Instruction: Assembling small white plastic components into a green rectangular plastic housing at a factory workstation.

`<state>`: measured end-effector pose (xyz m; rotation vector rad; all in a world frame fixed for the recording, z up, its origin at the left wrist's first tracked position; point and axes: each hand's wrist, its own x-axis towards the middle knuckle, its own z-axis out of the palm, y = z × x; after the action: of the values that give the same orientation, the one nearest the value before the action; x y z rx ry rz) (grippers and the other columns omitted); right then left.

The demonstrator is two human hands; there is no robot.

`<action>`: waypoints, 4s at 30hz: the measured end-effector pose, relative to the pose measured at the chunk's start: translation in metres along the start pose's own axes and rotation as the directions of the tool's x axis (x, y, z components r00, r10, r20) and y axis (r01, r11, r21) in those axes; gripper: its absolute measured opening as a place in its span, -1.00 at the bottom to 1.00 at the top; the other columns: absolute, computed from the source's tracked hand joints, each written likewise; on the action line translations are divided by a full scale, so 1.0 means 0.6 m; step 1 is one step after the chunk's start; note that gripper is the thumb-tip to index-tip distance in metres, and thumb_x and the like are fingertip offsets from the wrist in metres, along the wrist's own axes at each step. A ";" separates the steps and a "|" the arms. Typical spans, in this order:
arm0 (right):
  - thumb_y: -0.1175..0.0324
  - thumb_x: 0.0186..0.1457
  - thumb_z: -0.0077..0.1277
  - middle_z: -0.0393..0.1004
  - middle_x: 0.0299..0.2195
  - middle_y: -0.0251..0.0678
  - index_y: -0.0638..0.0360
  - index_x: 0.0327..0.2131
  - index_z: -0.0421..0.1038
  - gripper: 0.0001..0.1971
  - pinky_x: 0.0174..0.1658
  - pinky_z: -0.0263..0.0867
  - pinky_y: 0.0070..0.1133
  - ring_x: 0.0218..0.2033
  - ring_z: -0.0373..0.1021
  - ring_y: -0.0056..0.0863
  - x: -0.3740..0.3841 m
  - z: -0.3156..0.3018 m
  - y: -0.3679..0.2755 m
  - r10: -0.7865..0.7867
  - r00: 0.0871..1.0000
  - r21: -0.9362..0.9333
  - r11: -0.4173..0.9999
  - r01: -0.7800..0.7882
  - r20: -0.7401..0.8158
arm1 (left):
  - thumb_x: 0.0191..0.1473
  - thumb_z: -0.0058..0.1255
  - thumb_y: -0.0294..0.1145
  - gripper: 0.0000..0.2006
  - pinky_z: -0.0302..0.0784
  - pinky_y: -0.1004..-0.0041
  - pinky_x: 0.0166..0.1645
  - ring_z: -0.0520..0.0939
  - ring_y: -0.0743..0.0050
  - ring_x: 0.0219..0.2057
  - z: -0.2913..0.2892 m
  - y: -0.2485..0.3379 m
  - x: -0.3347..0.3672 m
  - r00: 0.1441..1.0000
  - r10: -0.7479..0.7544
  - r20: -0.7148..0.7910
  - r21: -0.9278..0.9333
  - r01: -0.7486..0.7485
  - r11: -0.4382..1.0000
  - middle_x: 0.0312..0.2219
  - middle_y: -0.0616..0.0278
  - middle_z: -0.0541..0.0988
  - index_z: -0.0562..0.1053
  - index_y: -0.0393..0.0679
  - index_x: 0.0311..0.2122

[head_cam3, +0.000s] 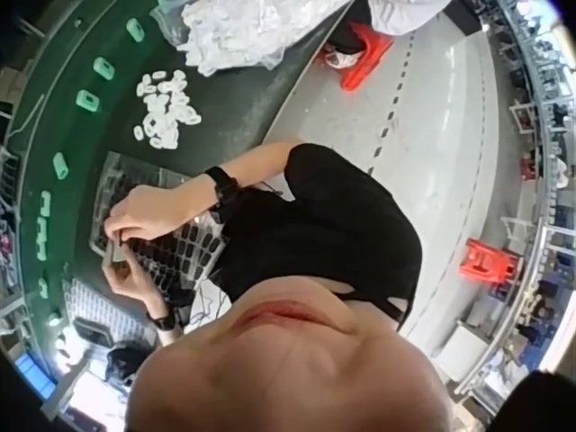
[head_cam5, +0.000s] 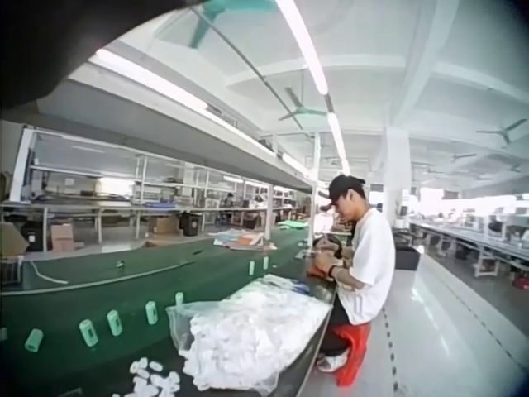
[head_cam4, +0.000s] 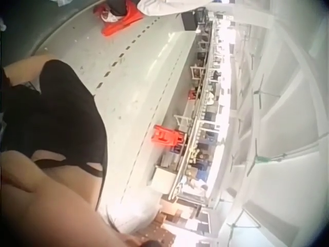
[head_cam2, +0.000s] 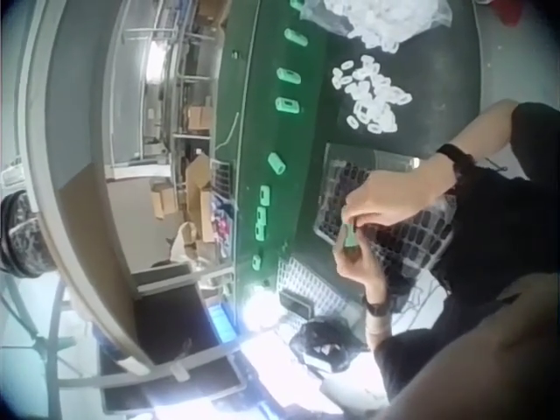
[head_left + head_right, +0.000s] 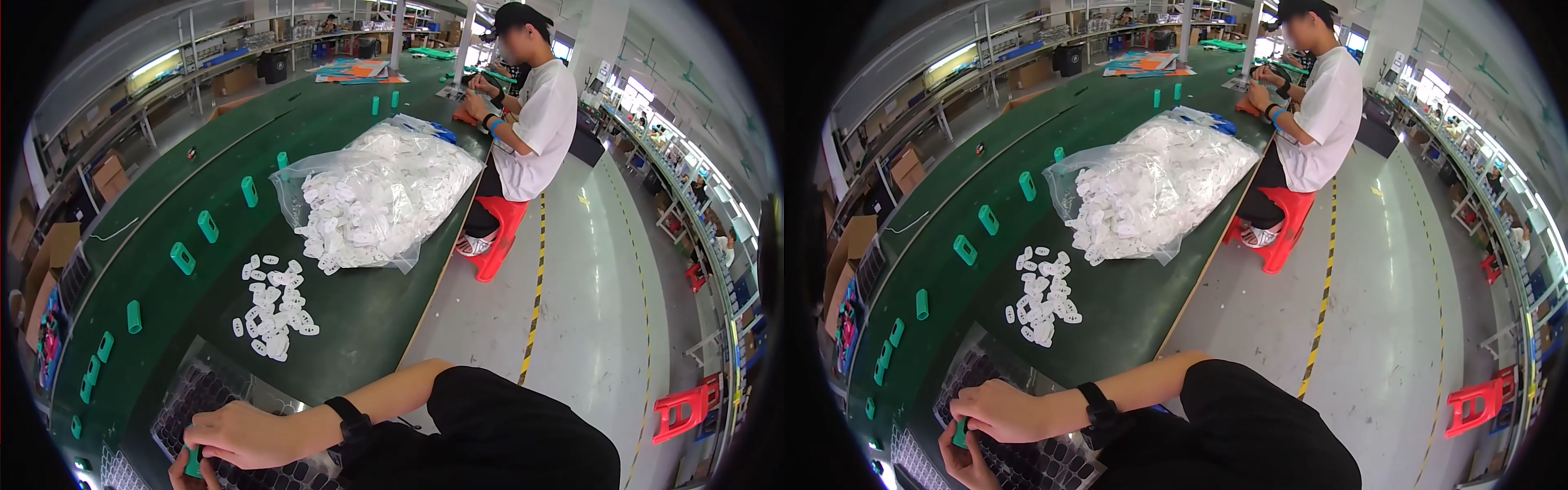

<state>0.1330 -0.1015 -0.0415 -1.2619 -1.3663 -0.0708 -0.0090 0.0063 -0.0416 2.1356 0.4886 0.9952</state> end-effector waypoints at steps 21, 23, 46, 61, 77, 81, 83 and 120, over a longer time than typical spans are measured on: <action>0.43 0.01 0.05 0.32 -0.68 -0.28 0.18 -0.33 0.25 -0.81 -0.63 0.08 -0.58 -0.73 0.25 -0.50 0.008 -0.061 -0.039 0.315 0.872 0.160 0.904 -0.395 0.374 | -0.03 0.01 -0.72 -0.71 0.58 0.53 -0.27 0.58 0.43 -0.34 -0.003 0.034 -0.018 0.970 0.053 0.236 -0.361 0.036 0.932 -0.21 0.01 0.48 0.32 -0.36 -0.15; 0.42 -0.03 0.11 0.39 -0.58 -0.30 0.17 -0.22 0.30 -0.72 -0.61 0.16 -0.61 -0.68 0.30 -0.53 0.000 -0.066 -0.036 0.322 0.863 0.026 0.933 -0.360 0.390 | -0.02 0.00 -0.73 -0.72 0.58 0.52 -0.25 0.58 0.43 -0.34 -0.004 0.037 -0.020 0.957 -0.082 0.278 -0.451 0.205 0.869 -0.21 0.02 0.48 0.32 -0.37 -0.15; 0.67 -0.11 0.06 0.39 -0.44 -0.27 0.26 -0.42 0.37 -0.85 -0.50 0.30 -0.66 -0.49 0.36 -0.49 -0.024 -0.015 -0.050 0.114 0.993 -0.269 0.958 -0.102 0.029 | -0.07 0.06 -0.75 -0.64 0.51 0.53 -0.04 0.52 0.48 -0.12 0.009 0.024 -0.019 0.961 -0.175 0.215 -0.569 0.269 0.777 -0.13 0.14 0.47 0.38 -0.33 -0.10; 0.55 -0.01 0.06 0.49 -0.34 -0.26 0.27 -0.29 0.43 -0.84 -0.33 0.33 -0.66 -0.32 0.43 -0.55 -0.026 -0.032 -0.052 0.489 0.867 -0.015 0.871 -0.490 0.095 | -0.01 -0.03 -0.75 -0.66 0.55 0.43 -0.08 0.52 0.33 -0.14 0.014 0.019 -0.022 0.925 -0.319 0.204 -0.693 0.367 0.621 -0.15 0.06 0.41 0.25 -0.30 -0.10; 0.52 0.01 0.06 0.48 -0.50 -0.36 0.33 -0.43 0.43 -0.94 -0.43 0.27 -0.74 -0.51 0.37 -0.69 -0.023 0.003 -0.071 0.430 0.897 0.064 0.903 -0.425 -0.100 | -0.08 0.07 -0.77 -0.62 0.55 0.48 -0.05 0.54 0.40 -0.15 0.016 0.020 -0.020 0.981 -0.155 0.113 -0.630 0.191 0.753 -0.13 0.08 0.43 0.31 -0.34 -0.10; 0.49 0.02 0.07 0.49 -0.48 -0.34 0.35 -0.39 0.44 -0.90 -0.40 0.31 -0.73 -0.50 0.41 -0.67 -0.031 0.009 -0.069 0.487 0.867 0.089 0.873 -0.480 -0.104 | -0.07 0.06 -0.77 -0.62 0.53 0.50 -0.06 0.52 0.40 -0.12 0.017 0.016 -0.021 0.988 -0.142 0.056 -0.623 0.145 0.769 -0.13 0.08 0.43 0.30 -0.30 -0.11; 0.49 0.03 0.07 0.50 -0.48 -0.34 0.36 -0.38 0.45 -0.89 -0.39 0.32 -0.73 -0.49 0.42 -0.67 -0.033 0.013 -0.070 0.542 0.836 0.143 0.837 -0.528 -0.088 | -0.08 0.07 -0.76 -0.62 0.52 0.50 -0.04 0.51 0.40 -0.10 0.019 0.018 -0.024 0.983 -0.160 0.085 -0.633 0.177 0.754 -0.11 0.06 0.43 0.31 -0.30 -0.12; 0.47 0.07 -0.03 0.33 -0.57 -0.44 0.27 -0.20 0.30 -0.80 -0.62 0.01 -0.79 -0.65 0.13 -0.85 -0.039 -0.029 -0.059 0.453 0.887 0.063 0.886 -0.459 0.093 | 0.00 0.00 -0.72 -0.70 0.60 0.49 -0.17 0.60 0.44 -0.27 0.012 0.044 -0.030 0.916 -0.181 0.359 -0.543 0.362 0.758 -0.22 0.05 0.51 0.33 -0.38 -0.10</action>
<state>0.1137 -0.1422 -0.0323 -1.4970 -1.0894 0.3627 -0.0140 -0.0254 -0.0341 1.5310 0.2770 0.5516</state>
